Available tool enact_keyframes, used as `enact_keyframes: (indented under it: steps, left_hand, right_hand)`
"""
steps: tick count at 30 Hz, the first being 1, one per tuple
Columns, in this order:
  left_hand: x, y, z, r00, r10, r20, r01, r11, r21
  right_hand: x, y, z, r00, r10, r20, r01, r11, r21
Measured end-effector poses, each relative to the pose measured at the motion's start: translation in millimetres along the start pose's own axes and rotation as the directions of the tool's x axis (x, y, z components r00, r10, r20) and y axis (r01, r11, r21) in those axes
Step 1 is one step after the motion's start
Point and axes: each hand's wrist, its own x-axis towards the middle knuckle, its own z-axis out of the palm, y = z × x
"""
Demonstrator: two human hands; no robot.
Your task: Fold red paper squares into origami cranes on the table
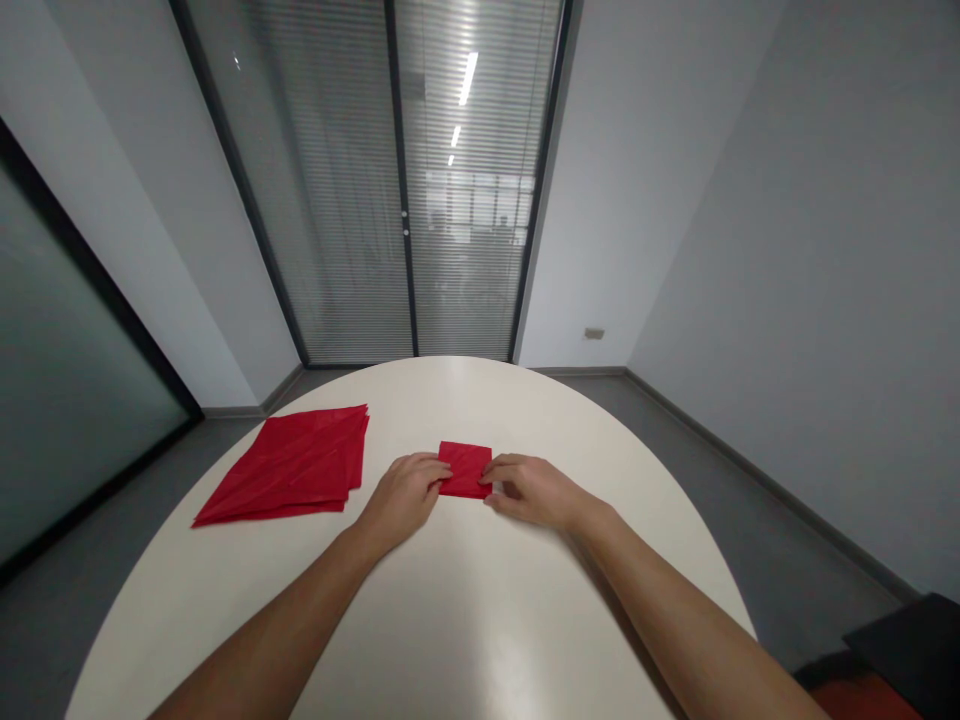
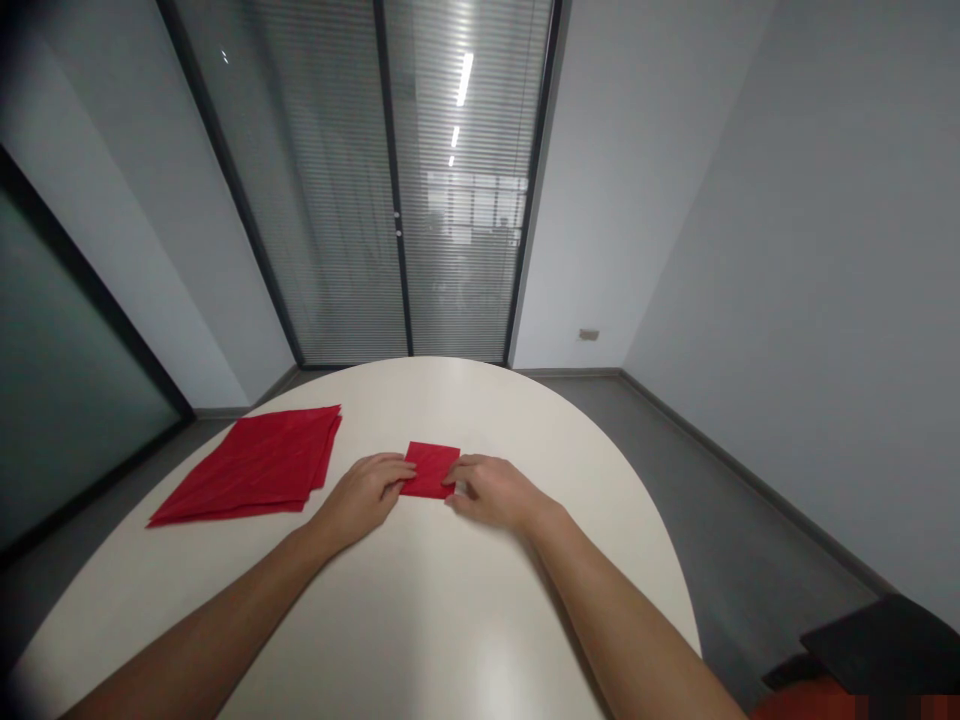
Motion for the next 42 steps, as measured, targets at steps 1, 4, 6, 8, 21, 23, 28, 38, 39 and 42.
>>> enact_keyframes:
  steps: [1, 4, 6, 8, 21, 23, 28, 38, 39, 42]
  left_hand:
    - [0, 2, -0.7, 1.000, 0.007, -0.005, -0.007, 1.000, -0.013]
    - [-2, 10, -3.7, 1.000, 0.001, -0.017, -0.002, 0.999, -0.037]
    - [-3, 15, -6.1, 1.000, -0.003, -0.012, 0.002, 0.999, -0.040]
    - [-3, 17, -7.9, 1.000, 0.004, 0.003, -0.004, 0.999, -0.034]
    - [-1, 16, -4.7, 1.000, -0.012, 0.000, 0.012, 1.000, 0.028]
    - [-1, 17, -5.5, 1.000, -0.001, 0.003, 0.000, 1.000, 0.025]
    - [1, 21, -7.4, 0.999, 0.029, 0.014, -0.029, 1.000, 0.000]
    - [1, 17, -1.7, 0.999, -0.044, -0.022, 0.044, 0.998, 0.034]
    - [1, 17, -2.1, 0.999, -0.048, -0.023, 0.049, 0.998, 0.040]
    - [1, 20, -4.2, 0.999, -0.042, -0.024, 0.043, 0.998, 0.050]
  right_hand:
    - [0, 0, 0, 1.000, 0.003, 0.000, -0.003, 1.000, -0.001]
    - [0, 1, 0, 1.000, 0.008, -0.002, -0.008, 1.000, -0.003]
    - [0, 2, 1, 1.000, 0.007, -0.003, -0.007, 1.000, -0.017]
    - [0, 3, 2, 1.000, 0.019, -0.016, -0.020, 0.999, -0.041]
    - [1, 0, 4, 0.994, 0.025, -0.106, -0.025, 1.000, 0.000]
    - [1, 2, 5, 0.994, -0.019, -0.108, 0.018, 1.000, -0.003]
    - [3, 5, 12, 0.990, -0.064, -0.126, 0.063, 0.998, -0.010]
    - [9, 11, 27, 0.964, 0.096, -0.247, -0.103, 0.995, -0.015]
    - [10, 12, 29, 0.960, 0.111, -0.256, -0.118, 0.993, -0.015]
    - [12, 14, 34, 0.949, 0.151, -0.277, -0.161, 0.987, -0.015]
